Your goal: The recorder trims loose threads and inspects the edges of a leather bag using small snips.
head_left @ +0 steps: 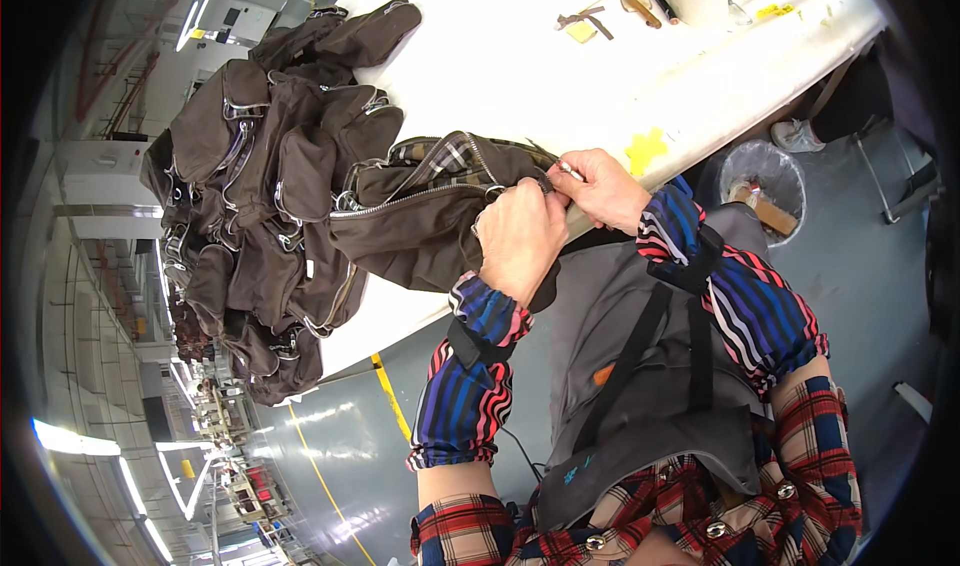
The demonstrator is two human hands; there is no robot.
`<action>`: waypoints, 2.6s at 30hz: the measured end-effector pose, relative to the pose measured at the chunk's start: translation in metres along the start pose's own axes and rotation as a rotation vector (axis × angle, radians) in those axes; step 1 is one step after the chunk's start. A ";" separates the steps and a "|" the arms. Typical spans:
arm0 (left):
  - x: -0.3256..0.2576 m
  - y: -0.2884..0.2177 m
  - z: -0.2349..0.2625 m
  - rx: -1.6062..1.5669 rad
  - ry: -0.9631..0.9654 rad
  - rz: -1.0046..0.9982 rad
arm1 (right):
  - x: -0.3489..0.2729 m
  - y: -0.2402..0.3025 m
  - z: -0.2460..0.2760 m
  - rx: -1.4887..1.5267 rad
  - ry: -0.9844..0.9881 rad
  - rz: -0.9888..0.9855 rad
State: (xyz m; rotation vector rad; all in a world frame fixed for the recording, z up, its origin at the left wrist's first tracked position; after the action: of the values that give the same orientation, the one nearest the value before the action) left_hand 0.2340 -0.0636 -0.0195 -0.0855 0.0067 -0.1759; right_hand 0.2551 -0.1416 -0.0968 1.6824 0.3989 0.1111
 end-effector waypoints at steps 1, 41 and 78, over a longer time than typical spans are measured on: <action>-0.001 0.002 -0.001 0.008 0.005 -0.004 | 0.000 0.001 0.000 0.010 -0.003 0.000; -0.006 0.044 -0.058 -1.134 0.185 -0.027 | -0.076 0.038 0.015 -0.876 -0.218 0.431; -0.007 0.046 -0.053 -0.904 0.046 -0.009 | -0.073 0.050 -0.019 -1.343 -0.199 0.559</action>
State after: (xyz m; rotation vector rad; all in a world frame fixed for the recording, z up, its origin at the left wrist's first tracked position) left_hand 0.2342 -0.0219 -0.0766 -0.9830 0.1316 -0.1725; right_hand 0.1912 -0.1522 -0.0340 0.4113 -0.3006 0.4937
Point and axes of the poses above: each hand's wrist, its own x-axis towards the middle knuckle, its own z-axis out of the back of the hand, y = z × x, the point moved 8 cm from there along x, towards the middle knuckle
